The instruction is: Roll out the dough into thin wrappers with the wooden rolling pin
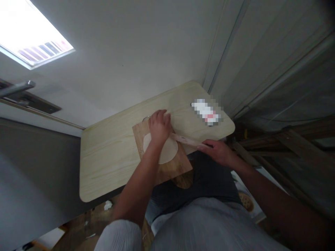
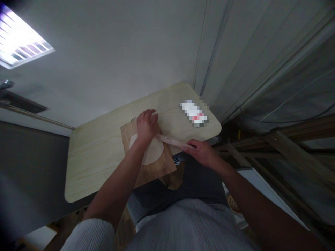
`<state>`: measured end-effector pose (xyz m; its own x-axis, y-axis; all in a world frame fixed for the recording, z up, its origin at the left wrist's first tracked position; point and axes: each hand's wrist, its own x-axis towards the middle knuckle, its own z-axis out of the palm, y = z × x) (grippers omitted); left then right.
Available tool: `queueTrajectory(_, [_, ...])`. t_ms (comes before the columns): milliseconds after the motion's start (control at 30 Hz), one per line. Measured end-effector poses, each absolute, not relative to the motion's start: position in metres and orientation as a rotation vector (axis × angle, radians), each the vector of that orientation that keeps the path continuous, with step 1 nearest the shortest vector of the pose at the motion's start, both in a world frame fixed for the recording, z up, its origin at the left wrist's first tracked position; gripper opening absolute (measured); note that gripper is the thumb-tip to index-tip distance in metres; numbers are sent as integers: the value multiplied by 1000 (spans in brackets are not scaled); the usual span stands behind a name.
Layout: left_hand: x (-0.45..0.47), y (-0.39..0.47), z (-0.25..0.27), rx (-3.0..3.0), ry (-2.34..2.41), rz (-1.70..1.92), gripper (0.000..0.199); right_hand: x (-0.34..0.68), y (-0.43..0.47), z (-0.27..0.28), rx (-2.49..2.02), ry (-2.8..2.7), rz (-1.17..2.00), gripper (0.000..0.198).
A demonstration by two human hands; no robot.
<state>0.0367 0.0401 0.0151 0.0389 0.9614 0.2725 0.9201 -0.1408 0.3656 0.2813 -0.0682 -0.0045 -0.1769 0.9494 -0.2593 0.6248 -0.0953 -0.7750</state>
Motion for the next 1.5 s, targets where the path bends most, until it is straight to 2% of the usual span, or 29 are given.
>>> queueTrajectory(133, [11,3,18,2122,2086,878,40,281,-76,-6,-1740,-1649,1225,46])
queueTrajectory(300, [-10,-63,15,2036,2302,633,54,281,-77,-7,-1783,-1495,1247,45])
queueTrajectory(433, [-10,-91,6,2085,2259,407,61,271,-71,-6,-1795,-1507,1183,49])
queueTrajectory(567, [-15,-92,-3,2141,2192,334,67,263,-69,-9,-1763,-1553,1171,51])
queueTrajectory(767, [-35,-82,-4,2237,2006,289,65,262,-73,-13,-1761,-1551,1171,48])
queueTrajectory(867, [-40,-80,-1,2270,1971,305,61,260,-77,-12,-1750,-1541,1180,47])
queueTrajectory(967, [-42,-81,2,2198,2101,386,52,259,-80,-9,-1760,-1554,1177,48])
queueTrajectory(1067, [-40,-84,1,2076,2226,478,52,258,-82,-7,-1765,-1578,1186,48])
queueTrajectory(1300, [-42,-79,-4,2081,2078,538,46,254,-85,-5,-1727,-1668,1185,49])
queueTrajectory(1500, [-50,-65,-5,1962,1835,654,58,249,-81,-6,-1654,-1719,1173,45])
